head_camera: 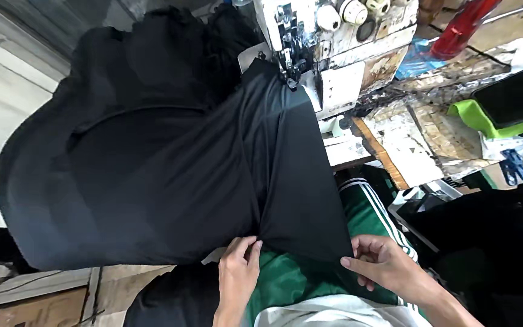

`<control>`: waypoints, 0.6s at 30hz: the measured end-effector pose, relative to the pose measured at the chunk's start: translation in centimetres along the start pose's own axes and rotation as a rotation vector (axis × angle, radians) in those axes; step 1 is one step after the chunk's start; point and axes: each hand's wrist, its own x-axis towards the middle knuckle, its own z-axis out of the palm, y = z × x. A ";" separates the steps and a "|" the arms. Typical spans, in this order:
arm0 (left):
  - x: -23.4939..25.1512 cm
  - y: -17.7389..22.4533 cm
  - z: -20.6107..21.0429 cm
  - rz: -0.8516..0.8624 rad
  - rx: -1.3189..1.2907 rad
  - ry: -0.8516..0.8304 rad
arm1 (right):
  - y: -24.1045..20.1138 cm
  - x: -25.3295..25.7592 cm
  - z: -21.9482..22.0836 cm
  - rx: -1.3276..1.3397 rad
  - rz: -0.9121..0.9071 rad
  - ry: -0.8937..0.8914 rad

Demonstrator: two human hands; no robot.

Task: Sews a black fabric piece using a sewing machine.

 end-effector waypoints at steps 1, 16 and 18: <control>0.0 0.1 0.0 -0.008 -0.010 -0.004 | 0.0 0.1 -0.1 0.011 0.002 -0.015; -0.3 0.3 -0.7 -0.101 -0.006 -0.194 | -1.1 0.0 -0.4 0.087 0.020 -0.086; 1.2 1.1 -2.2 -0.121 -0.003 -0.338 | -1.3 0.3 -0.7 0.041 -0.020 -0.151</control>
